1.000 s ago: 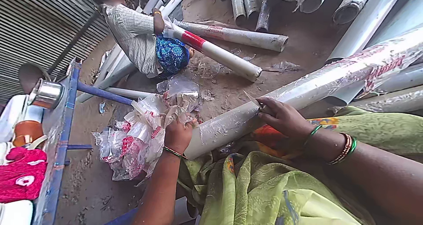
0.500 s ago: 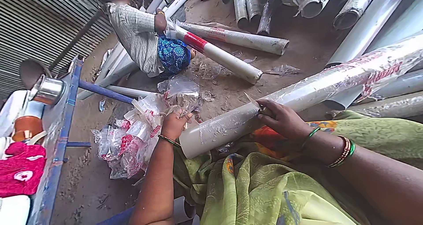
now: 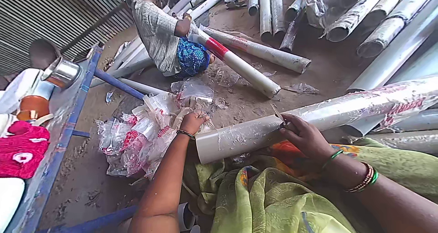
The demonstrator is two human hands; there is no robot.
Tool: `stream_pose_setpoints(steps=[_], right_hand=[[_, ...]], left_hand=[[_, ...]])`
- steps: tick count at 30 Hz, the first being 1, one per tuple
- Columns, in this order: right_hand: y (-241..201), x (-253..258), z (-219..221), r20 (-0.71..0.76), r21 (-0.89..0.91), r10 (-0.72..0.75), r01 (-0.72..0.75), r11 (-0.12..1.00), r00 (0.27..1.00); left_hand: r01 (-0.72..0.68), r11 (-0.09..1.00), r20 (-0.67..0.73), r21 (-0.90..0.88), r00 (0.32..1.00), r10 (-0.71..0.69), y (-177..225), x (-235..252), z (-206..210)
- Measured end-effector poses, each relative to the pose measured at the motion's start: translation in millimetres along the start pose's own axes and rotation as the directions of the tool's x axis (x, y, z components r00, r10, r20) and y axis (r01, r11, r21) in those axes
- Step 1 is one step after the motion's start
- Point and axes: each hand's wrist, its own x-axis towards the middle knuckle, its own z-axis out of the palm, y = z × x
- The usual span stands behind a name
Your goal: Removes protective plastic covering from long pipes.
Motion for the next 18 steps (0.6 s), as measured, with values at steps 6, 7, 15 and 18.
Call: stream_pose_setpoints(steps=[6, 7, 15, 18], right_hand=[[4.5, 1.2, 2.9, -0.008, 0.004, 0.016, -0.016, 1.000, 1.000], [7.0, 1.7, 3.6, -0.009, 0.003, 0.020, -0.020, 1.000, 1.000], [10.0, 1.1, 3.3, 0.008, 0.024, 0.034, -0.034, 0.999, 0.999], [8.3, 1.5, 2.4, 0.021, 0.024, 0.042, -0.042, 0.999, 0.999]], left_hand=[[0.196, 0.955, 0.066, 0.224, 0.974, -0.216, -4.5, 2.9, -1.1], [0.218, 0.938, 0.081, 0.269, 0.966, -0.247, -6.8, 5.1, 0.3], [0.150, 0.956, -0.065, -0.253, 0.983, -0.172, -30.3, -7.8, -8.5], [0.104, 0.718, -0.145, -0.688, 0.950, -0.277, -47.6, -27.3, -17.7]])
